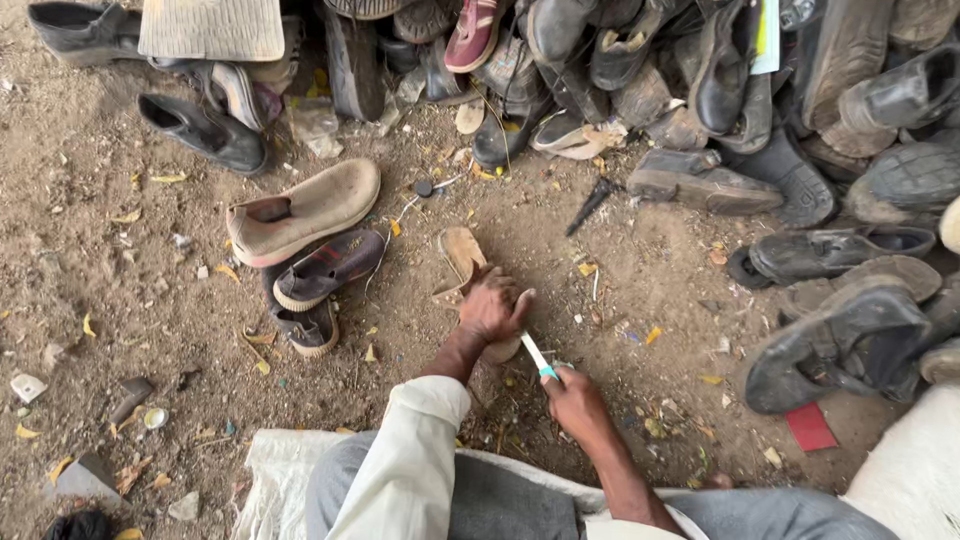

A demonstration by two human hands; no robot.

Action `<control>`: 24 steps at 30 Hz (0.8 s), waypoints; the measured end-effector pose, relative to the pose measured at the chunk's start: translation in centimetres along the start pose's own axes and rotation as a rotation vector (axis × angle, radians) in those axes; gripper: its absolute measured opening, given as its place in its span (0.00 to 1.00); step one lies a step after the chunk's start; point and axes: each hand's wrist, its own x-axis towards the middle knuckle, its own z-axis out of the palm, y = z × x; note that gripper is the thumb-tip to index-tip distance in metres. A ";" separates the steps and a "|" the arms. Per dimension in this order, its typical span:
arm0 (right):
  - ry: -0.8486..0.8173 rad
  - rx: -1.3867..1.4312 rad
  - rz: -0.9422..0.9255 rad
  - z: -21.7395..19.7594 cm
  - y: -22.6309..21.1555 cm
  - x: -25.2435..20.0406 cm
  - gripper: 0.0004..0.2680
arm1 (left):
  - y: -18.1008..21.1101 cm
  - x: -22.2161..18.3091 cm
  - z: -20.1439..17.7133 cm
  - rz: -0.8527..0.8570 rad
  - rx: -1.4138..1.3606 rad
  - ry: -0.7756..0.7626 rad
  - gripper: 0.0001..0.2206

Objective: The person uses a knife to cut away the sole and trim the edges of several shoes and sandals, handling them one at a time.

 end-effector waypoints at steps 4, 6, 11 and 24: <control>0.030 -0.018 -0.067 0.6 -1.4 0.7 0.09 | -1.1 0.0 0.9 -0.051 -0.115 0.006 0.21; 0.167 -0.187 -0.195 1.2 -2.1 1.9 0.07 | -0.8 0.4 0.7 -0.090 -0.111 -0.023 0.21; 0.152 -0.235 -0.045 1.8 -4.3 2.2 0.08 | -0.6 0.5 -0.5 -0.114 -0.120 -0.051 0.22; 0.181 -0.233 -0.176 3.1 -3.0 1.5 0.10 | -2.6 -0.3 2.5 -0.077 -0.101 0.079 0.25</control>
